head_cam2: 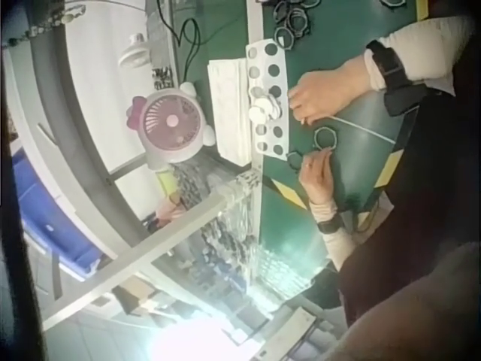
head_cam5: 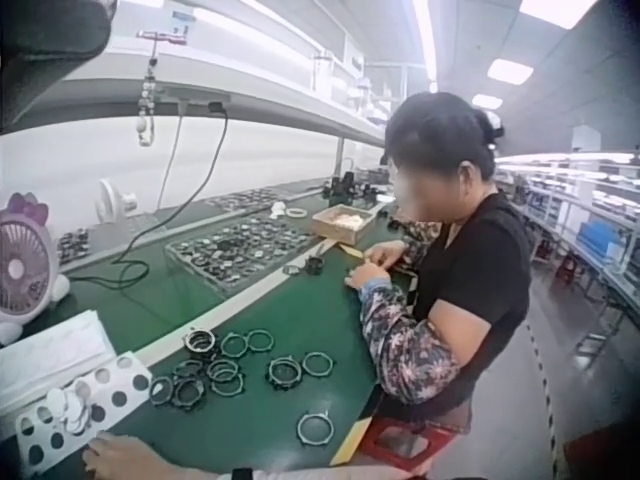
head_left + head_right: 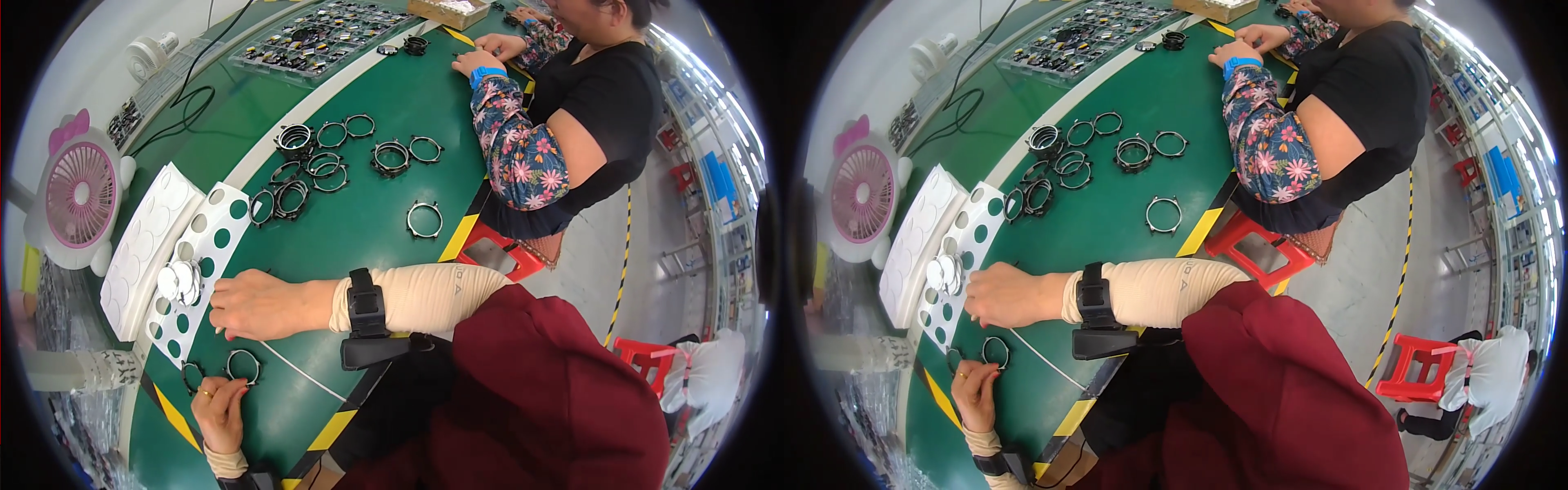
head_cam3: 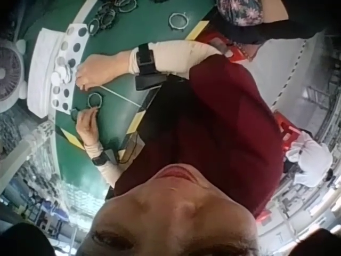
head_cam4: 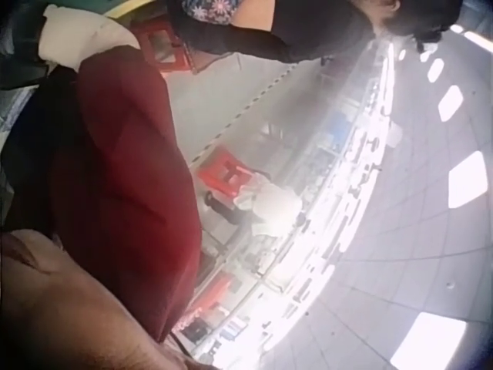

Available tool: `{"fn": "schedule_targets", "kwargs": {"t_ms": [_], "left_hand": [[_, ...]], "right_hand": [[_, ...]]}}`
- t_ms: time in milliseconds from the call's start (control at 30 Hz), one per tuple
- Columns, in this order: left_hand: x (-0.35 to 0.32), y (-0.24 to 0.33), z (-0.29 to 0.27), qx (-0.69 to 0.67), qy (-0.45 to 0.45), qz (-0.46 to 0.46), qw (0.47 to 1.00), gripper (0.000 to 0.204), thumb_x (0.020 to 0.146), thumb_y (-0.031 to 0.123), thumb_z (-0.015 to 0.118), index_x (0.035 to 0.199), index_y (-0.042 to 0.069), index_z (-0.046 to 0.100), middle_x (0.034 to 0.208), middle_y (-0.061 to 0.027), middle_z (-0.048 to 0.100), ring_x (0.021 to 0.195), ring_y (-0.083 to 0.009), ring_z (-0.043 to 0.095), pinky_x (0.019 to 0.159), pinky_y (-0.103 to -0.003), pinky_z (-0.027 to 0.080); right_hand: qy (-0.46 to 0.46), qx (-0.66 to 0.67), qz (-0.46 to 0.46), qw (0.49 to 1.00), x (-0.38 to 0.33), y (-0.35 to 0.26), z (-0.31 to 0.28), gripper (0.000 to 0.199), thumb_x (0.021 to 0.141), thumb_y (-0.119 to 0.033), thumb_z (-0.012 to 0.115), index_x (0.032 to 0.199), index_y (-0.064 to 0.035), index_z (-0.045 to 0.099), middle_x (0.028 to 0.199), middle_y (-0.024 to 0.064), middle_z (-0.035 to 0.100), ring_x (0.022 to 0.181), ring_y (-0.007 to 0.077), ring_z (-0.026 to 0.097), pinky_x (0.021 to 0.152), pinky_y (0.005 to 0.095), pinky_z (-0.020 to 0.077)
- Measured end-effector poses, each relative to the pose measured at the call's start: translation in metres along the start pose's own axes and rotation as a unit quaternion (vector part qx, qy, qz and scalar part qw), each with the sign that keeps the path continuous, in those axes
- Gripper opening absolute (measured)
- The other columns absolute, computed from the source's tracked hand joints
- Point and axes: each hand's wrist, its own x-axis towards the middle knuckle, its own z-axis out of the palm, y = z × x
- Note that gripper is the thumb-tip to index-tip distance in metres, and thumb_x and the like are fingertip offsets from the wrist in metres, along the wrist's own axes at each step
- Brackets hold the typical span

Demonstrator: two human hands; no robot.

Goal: Assembling small electronic or mechanical components into circular metal frames at a factory workstation.

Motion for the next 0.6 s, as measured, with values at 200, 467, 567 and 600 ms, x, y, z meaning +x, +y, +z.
{"fn": "schedule_targets", "kwargs": {"t_ms": [200, 467, 567, 600], "left_hand": [[-0.009, 0.0, -0.006, -0.002, 0.0, -0.03, 1.0, 0.015, 0.076, -0.009, 0.067, 0.088, 0.0, 0.067, 0.079, -0.011, 0.056, 0.07, -0.024, 0.055, 0.063, -0.031, 0.043], [-0.034, -0.006, -0.023, -0.003, 0.059, 0.008, 0.998, 0.013, 0.075, -0.006, 0.07, 0.086, 0.0, 0.068, 0.076, -0.0116, 0.06, 0.066, -0.0253, 0.057, 0.059, -0.034, 0.044], [-0.063, -0.014, -0.037, 0.008, 0.071, 0.002, 0.997, 0.012, 0.077, -0.005, 0.069, 0.087, -0.001, 0.068, 0.078, -0.0127, 0.063, 0.069, -0.0269, 0.059, 0.061, -0.034, 0.046], [-0.069, -0.03, -0.038, 0.01, 0.068, 0.01, 0.998, 0.011, 0.078, -0.005, 0.068, 0.088, -0.001, 0.069, 0.08, -0.0135, 0.065, 0.071, -0.0279, 0.061, 0.063, -0.034, 0.047]], "right_hand": [[-0.021, -0.037, -0.024, 0.999, 0.001, -0.01, 0.0, 0.019, 0.075, -0.022, 0.074, 0.083, -0.0085, 0.064, 0.083, 0.0037, 0.055, 0.088, 0.0214, 0.054, 0.072, 0.0352, 0.0427], [0.196, 0.006, -0.027, 0.98, 0.03, -0.052, -0.02, 0.016, 0.077, -0.017, 0.073, 0.086, -0.0076, 0.065, 0.081, 0.0057, 0.058, 0.082, 0.0243, 0.056, 0.073, 0.0377, 0.044], [0.305, 0.067, -0.001, 0.95, 0.054, -0.095, -0.043, 0.012, 0.082, -0.009, 0.072, 0.092, -0.0056, 0.066, 0.081, 0.006, 0.065, 0.074, 0.0227, 0.063, 0.068, 0.035, 0.0491], [0.282, 0.074, 0.032, 0.956, 0.055, -0.098, -0.054, 0.017, 0.083, -0.006, 0.072, 0.099, -0.0058, 0.067, 0.088, 0.0068, 0.067, 0.079, 0.0187, 0.066, 0.072, 0.032, 0.052]]}}
